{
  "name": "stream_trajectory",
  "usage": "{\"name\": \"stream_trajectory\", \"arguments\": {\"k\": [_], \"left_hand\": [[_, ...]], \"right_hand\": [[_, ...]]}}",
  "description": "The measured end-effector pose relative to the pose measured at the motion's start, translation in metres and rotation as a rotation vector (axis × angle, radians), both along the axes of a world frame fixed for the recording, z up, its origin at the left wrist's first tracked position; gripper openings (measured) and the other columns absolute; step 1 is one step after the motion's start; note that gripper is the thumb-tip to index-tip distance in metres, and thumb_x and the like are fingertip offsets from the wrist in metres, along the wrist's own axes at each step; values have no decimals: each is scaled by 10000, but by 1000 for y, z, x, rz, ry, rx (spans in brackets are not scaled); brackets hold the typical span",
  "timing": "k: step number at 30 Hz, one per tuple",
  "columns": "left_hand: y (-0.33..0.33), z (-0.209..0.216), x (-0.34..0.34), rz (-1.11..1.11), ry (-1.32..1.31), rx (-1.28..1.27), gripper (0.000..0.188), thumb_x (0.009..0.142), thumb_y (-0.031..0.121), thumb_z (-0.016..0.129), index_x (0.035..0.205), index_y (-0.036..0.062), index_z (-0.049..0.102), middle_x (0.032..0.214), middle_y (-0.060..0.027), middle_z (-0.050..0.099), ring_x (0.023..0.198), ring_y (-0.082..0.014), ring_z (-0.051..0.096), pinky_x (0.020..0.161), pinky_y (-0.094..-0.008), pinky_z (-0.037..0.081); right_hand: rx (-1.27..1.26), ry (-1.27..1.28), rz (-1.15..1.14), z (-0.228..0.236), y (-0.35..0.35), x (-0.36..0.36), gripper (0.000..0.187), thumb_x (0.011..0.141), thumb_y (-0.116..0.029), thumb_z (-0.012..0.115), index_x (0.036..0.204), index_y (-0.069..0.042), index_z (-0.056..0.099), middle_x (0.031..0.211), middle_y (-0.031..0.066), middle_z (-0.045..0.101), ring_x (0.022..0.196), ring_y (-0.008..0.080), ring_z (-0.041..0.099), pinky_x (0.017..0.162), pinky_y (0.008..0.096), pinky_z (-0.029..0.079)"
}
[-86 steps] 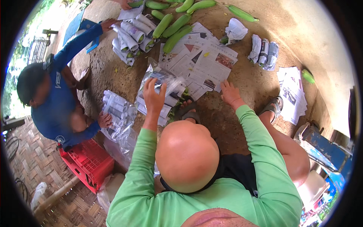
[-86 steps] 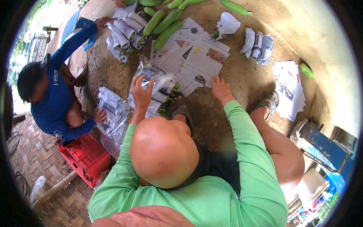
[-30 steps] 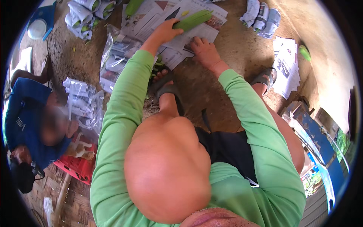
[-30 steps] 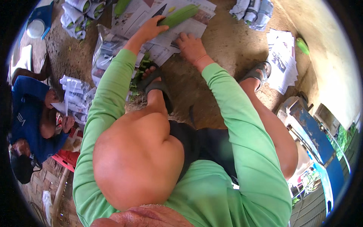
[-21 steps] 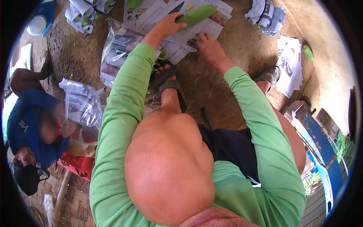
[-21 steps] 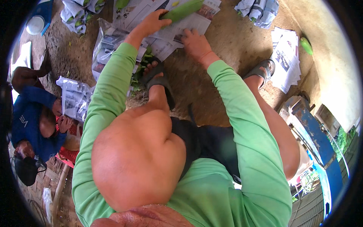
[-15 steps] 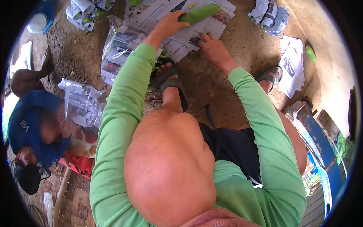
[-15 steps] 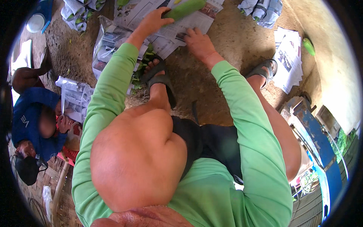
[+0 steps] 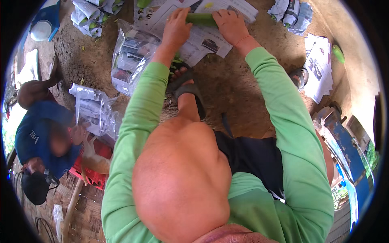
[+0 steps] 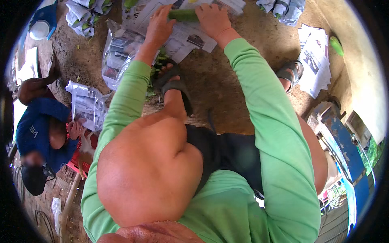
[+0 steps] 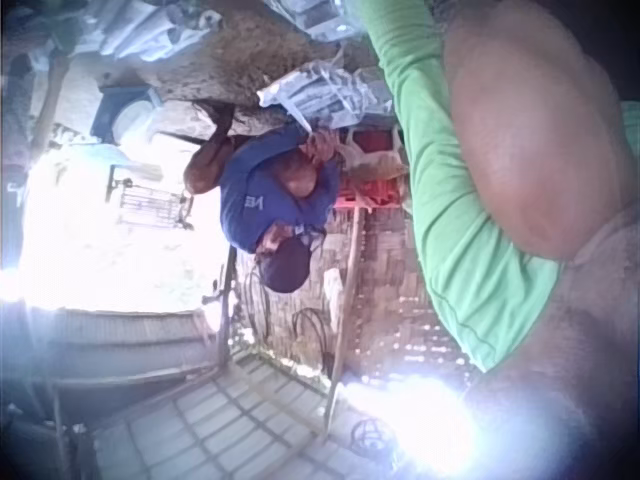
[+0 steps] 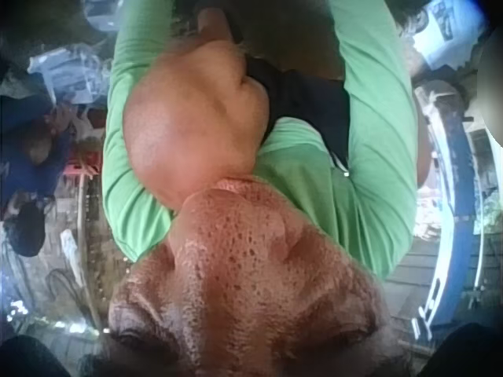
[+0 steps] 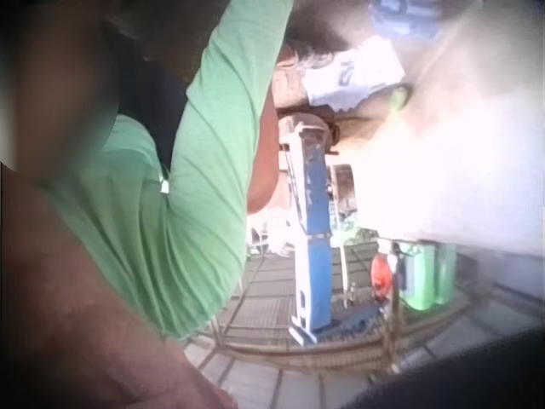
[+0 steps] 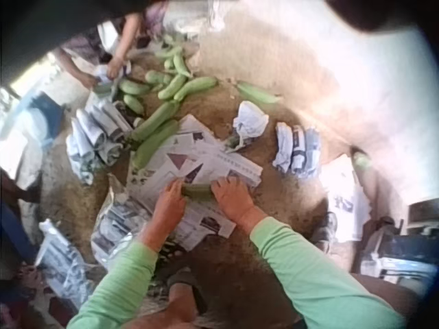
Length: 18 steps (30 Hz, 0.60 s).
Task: The person sits on the ground and wraps green vegetables, likely cucumbers, in newspaper and plastic bags. The person handles the vegetables one at a time, folds the paper around them, and places the wrapped items into plastic bags.
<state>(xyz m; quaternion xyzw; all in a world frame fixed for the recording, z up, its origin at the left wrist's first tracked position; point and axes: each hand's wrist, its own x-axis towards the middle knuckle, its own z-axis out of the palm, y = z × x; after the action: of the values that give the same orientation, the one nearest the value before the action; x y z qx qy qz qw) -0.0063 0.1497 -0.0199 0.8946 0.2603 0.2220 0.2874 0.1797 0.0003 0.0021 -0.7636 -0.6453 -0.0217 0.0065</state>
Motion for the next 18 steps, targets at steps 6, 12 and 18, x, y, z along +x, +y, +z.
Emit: {"name": "stream_trajectory", "arguments": {"k": [6,12,18], "left_hand": [[-17,8,-25,212,457,-339,678,783,320,855,1336,28,591,1360,-248,571,1250,-470,555,1009,-521,498],[-25,17,-6,241,441,-208,601,775,329,869,1223,22,611,1316,-238,589,1222,-472,573,940,-525,529],[-24,8,4,243,536,-356,618,803,373,845,1261,39,600,1203,-221,695,1127,-440,651,943,-517,513]], "right_hand": [[-124,598,-248,-3,-20,27,570,888,-278,690,1390,-46,552,1344,231,590,1223,427,588,1006,510,498],[-100,712,-413,-5,-62,24,593,896,-341,720,1339,12,544,1296,251,623,1200,435,602,1006,491,502],[-191,666,-407,-6,-63,18,576,887,-343,730,1297,14,537,1297,262,631,1197,443,603,1005,489,494]]}}
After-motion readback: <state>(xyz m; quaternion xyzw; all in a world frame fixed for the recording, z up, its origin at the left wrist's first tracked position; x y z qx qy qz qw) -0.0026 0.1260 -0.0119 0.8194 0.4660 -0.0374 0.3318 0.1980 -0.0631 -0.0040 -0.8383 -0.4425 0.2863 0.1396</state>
